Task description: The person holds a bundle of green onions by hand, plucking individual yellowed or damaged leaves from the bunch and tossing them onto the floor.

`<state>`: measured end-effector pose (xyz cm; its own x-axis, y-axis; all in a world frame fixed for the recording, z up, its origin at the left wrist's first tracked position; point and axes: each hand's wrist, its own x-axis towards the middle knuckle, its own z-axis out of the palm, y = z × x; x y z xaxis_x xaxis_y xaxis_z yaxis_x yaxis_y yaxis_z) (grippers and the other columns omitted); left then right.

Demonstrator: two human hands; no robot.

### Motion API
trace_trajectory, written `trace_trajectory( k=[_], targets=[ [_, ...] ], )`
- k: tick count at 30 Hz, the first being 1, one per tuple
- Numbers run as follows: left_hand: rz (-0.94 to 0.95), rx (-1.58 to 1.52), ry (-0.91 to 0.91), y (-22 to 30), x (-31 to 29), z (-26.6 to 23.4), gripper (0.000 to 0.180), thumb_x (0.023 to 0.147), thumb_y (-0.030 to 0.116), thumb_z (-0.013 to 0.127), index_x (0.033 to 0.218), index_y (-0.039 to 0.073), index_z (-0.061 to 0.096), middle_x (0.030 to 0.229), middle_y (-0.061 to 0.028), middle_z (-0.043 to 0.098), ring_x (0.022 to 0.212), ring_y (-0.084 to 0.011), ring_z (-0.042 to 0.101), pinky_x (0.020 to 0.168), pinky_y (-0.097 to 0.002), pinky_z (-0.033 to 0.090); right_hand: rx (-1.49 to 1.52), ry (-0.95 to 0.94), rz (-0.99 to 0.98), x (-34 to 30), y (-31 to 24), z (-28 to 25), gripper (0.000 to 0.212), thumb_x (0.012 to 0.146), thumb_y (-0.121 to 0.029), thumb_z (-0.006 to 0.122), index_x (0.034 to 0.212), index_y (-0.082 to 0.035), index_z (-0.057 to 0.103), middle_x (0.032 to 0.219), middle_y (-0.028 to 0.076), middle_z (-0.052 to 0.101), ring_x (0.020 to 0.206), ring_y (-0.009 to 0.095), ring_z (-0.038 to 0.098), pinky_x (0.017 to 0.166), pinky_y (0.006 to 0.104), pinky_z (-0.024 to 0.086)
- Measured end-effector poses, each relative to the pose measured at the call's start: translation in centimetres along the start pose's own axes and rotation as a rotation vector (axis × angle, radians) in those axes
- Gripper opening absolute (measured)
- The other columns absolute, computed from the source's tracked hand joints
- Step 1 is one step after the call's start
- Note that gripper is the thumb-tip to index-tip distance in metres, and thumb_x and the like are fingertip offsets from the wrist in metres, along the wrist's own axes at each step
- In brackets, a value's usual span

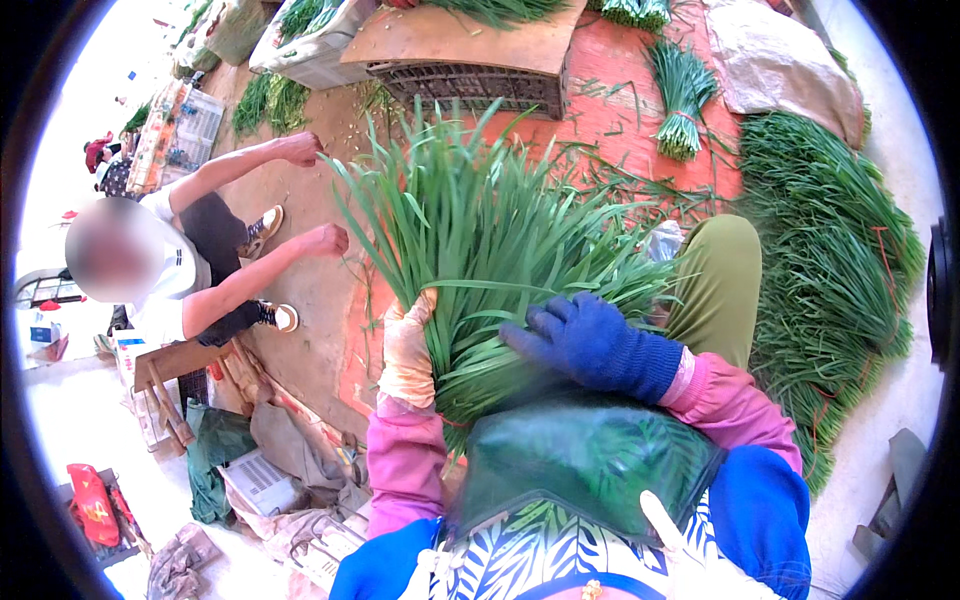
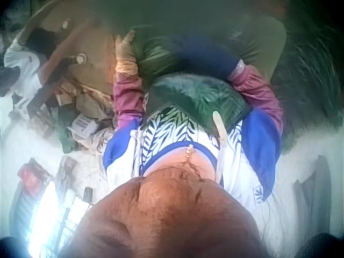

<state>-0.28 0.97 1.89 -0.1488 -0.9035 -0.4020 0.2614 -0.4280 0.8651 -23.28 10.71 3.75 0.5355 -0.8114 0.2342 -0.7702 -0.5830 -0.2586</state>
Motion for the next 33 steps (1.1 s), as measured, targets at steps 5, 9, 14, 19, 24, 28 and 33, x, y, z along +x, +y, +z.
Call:
trace_trajectory(
  k=[5,9,14,19,24,28,33],
  targets=[
    [0.001,0.024,-0.055,0.5,-1.5,1.9,0.026,0.089,0.007,0.057,0.114,0.0,0.058,0.102,-0.0095,0.065,0.087,-0.0206,0.064,0.078,-0.0332,0.053,-0.011,0.161,-0.076,2.6,1.2,-1.9,0.057,0.073,-0.034,0.061,0.126,-0.017,0.049,0.112,0.012,0.053,0.113,0.03,0.051,0.095,0.0596,0.035],
    [0.054,-0.044,-0.1,0.3,-2.0,1.4,0.023,0.088,0.005,0.056,0.109,-0.001,0.061,0.1,-0.0074,0.065,0.087,-0.0168,0.063,0.078,-0.03,0.052,0.025,0.289,-0.12,6.5,0.8,-3.2,0.062,0.07,-0.04,0.065,0.126,-0.018,0.049,0.116,0.011,0.054,0.114,0.03,0.051,0.092,0.0554,0.038],
    [0.02,-0.079,0.076,-0.8,-1.2,0.5,0.021,0.088,0.002,0.055,0.109,0.0,0.061,0.101,-0.0075,0.064,0.087,-0.0173,0.063,0.079,-0.0301,0.052,0.164,-0.296,0.001,5.8,1.0,-0.8,0.057,0.074,-0.044,0.065,0.119,-0.011,0.053,0.117,0.016,0.055,0.107,0.031,0.052,0.081,0.0456,0.044],
    [0.01,-0.077,0.044,-0.2,-1.6,1.8,0.021,0.088,0.002,0.057,0.107,0.0,0.062,0.1,-0.0083,0.065,0.085,-0.018,0.064,0.077,-0.0308,0.052,0.055,0.094,0.0,2.5,0.6,1.1,0.056,0.075,-0.041,0.065,0.122,-0.015,0.052,0.117,0.012,0.056,0.103,0.031,0.054,0.078,0.043,0.045],
    [0.031,0.043,0.024,-1.0,-1.8,2.1,0.02,0.087,0.004,0.06,0.106,0.001,0.063,0.096,-0.0041,0.066,0.083,-0.0131,0.063,0.078,-0.0268,0.051,0.088,0.052,-0.001,1.5,1.6,-0.7,0.05,0.078,-0.036,0.063,0.122,-0.017,0.052,0.119,0.009,0.056,0.106,0.03,0.054,0.08,0.044,0.045],
    [0.068,0.122,0.009,-2.1,-1.6,1.7,0.018,0.087,0.003,0.061,0.104,0.002,0.064,0.095,-0.0008,0.066,0.081,-0.0084,0.06,0.077,-0.023,0.049,0.172,0.081,0.059,1.1,3.8,-3.7,0.045,0.081,-0.037,0.061,0.12,-0.016,0.054,0.118,0.009,0.057,0.106,0.028,0.055,0.083,0.0445,0.044],
    [0.086,0.131,0.015,-1.6,-2.1,2.0,0.017,0.086,0.003,0.061,0.103,0.002,0.065,0.094,0.0003,0.066,0.08,-0.008,0.06,0.076,-0.0224,0.048,0.795,0.634,0.288,3.3,6.9,-8.9,0.014,0.086,-0.017,0.062,0.095,-0.007,0.065,0.082,0.011,0.064,0.075,0.026,0.062,0.07,0.0323,0.05]
  ],
)
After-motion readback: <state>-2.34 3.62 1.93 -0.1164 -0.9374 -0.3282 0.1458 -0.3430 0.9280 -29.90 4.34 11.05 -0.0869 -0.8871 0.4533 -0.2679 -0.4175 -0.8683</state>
